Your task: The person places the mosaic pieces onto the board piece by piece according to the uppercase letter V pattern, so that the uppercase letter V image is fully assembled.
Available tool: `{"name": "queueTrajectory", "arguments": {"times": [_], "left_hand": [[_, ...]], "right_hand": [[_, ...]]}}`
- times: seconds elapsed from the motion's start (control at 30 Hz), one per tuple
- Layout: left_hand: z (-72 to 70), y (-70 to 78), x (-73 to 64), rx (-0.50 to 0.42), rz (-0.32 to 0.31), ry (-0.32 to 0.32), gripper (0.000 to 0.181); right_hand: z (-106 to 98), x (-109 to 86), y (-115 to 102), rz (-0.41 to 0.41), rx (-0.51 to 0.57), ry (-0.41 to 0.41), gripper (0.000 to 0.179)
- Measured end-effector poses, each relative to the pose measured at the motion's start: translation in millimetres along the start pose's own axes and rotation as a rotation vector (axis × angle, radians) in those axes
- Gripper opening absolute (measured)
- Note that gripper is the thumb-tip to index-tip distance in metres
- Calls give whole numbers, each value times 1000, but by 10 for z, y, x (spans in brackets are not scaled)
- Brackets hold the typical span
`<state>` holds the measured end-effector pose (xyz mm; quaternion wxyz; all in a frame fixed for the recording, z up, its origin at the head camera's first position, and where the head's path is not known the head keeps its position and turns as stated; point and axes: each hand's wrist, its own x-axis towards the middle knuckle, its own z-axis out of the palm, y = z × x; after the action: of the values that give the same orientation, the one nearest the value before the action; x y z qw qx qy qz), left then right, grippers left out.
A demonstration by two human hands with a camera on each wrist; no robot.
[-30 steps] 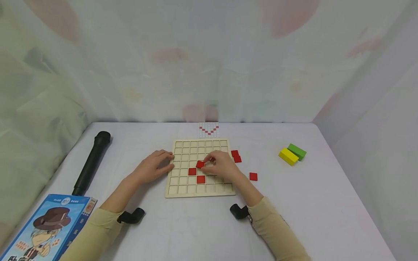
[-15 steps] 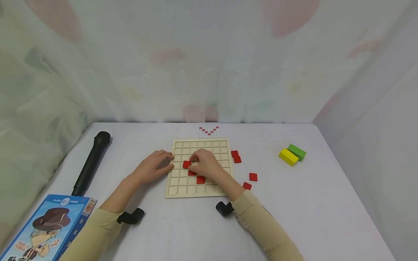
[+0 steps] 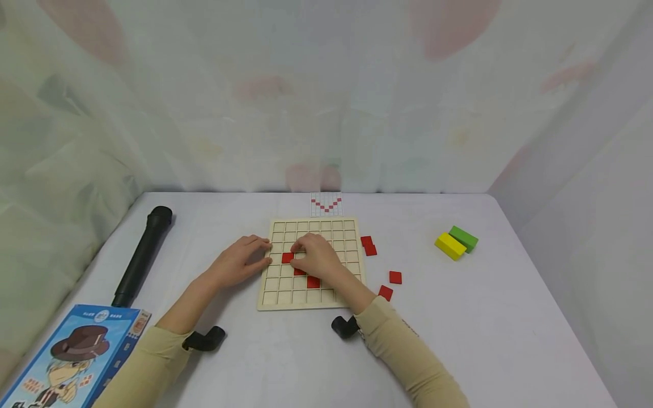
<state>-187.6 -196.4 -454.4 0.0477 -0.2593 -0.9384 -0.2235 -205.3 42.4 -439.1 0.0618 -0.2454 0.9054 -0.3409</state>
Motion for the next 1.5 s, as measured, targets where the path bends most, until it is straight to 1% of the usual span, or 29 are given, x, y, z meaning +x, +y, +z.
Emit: {"name": "queueTrajectory", "arguments": {"times": [0.1, 0.23, 0.33, 0.43, 0.53, 0.67, 0.8, 0.9, 1.07, 1.17, 1.5], "left_hand": [[0, -4, -1, 3, -2, -1, 31], [5, -15, -5, 8, -6, -2, 31], [9, -20, -7, 11, -4, 0, 32], [11, -24, -9, 14, 2, 5, 32], [11, -27, -12, 16, 3, 6, 32], [7, -32, -15, 13, 0, 5, 31], [-3, -34, -17, 18, 0, 9, 32], [-8, -37, -19, 20, 1, 10, 32], [-12, -36, -24, 19, -3, 4, 33], [-12, -31, -26, 18, -5, 4, 33], [-16, -24, -25, 18, -1, 12, 33]], "right_hand": [[-18, -25, 9, 16, 13, 14, 19], [-80, -96, 47, 59, 44, 49, 13], [-171, -174, 103, 73, 70, 81, 11], [-293, -265, 200, 68, 74, 100, 10], [-427, -361, 340, 82, 56, 100, 11], [-609, -494, 560, 131, 33, 102, 14], [-769, -601, 756, 178, -23, 120, 17], [-858, -652, 848, 201, -70, 124, 18], [-926, -699, 937, 236, -101, 100, 22], [-938, -707, 972, 228, -110, 87, 24], [-986, -741, 999, 274, -117, 51, 25]]}}
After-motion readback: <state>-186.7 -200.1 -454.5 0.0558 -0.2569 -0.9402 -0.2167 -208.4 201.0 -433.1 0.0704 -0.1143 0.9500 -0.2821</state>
